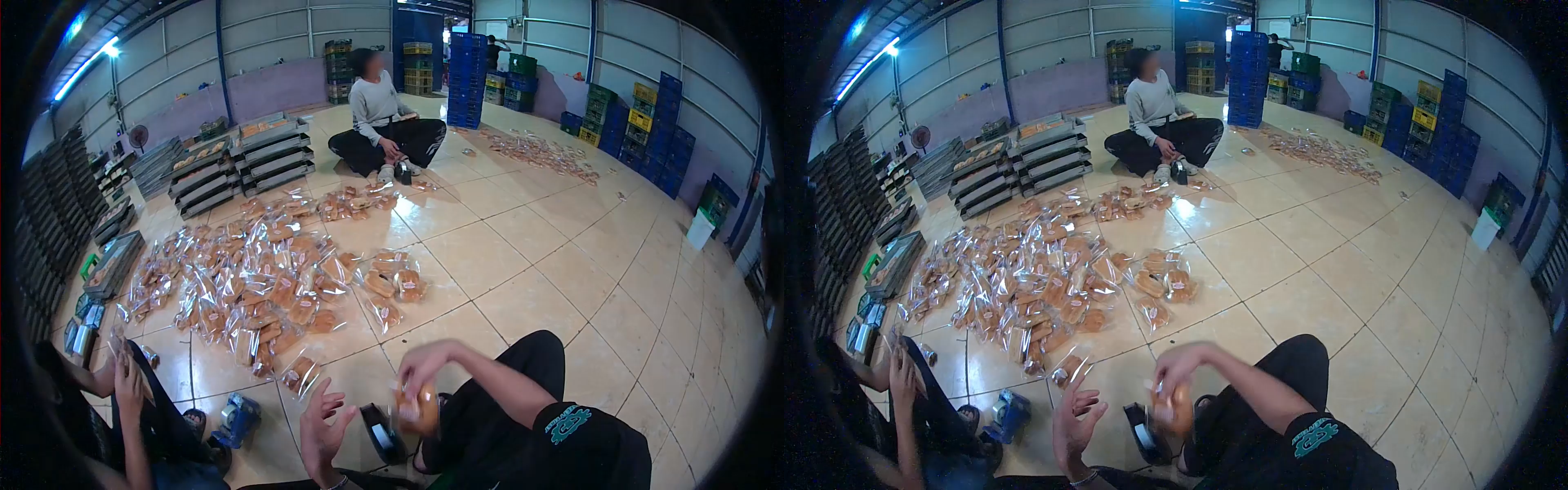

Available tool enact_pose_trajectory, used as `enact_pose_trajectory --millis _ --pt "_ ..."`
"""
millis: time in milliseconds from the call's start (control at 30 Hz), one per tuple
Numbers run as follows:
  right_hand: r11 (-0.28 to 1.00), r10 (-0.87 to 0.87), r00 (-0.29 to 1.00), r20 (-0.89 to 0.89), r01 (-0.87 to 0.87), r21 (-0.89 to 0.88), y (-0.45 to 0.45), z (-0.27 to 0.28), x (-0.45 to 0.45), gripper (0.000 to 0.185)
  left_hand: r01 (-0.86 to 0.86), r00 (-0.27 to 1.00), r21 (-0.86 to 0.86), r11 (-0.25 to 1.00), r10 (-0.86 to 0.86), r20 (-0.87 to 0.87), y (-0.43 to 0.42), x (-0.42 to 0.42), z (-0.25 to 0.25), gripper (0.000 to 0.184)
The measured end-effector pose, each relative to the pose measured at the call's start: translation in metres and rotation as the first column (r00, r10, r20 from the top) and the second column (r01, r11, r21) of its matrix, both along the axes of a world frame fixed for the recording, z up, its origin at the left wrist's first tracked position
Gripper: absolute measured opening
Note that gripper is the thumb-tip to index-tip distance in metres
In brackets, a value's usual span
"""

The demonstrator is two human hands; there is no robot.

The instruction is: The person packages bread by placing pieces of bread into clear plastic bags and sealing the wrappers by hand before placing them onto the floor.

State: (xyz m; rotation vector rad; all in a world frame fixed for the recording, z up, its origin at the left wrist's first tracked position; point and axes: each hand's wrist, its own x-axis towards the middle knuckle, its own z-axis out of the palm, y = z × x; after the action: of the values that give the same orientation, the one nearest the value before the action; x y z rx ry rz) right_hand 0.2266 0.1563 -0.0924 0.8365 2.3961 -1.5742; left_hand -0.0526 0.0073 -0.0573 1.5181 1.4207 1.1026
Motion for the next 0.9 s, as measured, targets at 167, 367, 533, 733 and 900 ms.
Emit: enact_pose_trajectory --millis 167,367,533,733,900 --pt "0.244 -0.685 -0.346 -0.641 0.719 -0.65 0.064 -0.012 0.087 0.024 -0.023 0.999 0.006 1.0 0.023 0.043 -0.004 -0.008 -0.003 0.066" --pt "0.074 -0.837 -0.229 -0.496 0.852 -0.518 0.049 -0.009 0.056 0.022 0.003 0.997 0.008 1.0 -0.003 0.074 0.006 0.003 -0.014 0.06" --pt "0.43 -0.902 0.396 -0.171 0.847 -0.311 0.031 -0.068 -0.032 0.025 -0.005 0.985 0.104 0.995 -0.013 0.175 0.013 0.008 -0.014 0.045" --pt "0.815 -0.569 0.82 0.059 0.572 -0.094 0.048 -0.114 -0.14 0.049 -0.258 0.923 0.049 0.965 0.232 0.306 0.023 -0.003 -0.032 0.036" --pt "0.789 -0.314 0.945 0.092 0.207 0.578 0.107 -0.147 -0.243 0.08 -0.578 0.587 -0.097 0.81 0.495 0.64 0.023 -0.019 -0.043 0.016"
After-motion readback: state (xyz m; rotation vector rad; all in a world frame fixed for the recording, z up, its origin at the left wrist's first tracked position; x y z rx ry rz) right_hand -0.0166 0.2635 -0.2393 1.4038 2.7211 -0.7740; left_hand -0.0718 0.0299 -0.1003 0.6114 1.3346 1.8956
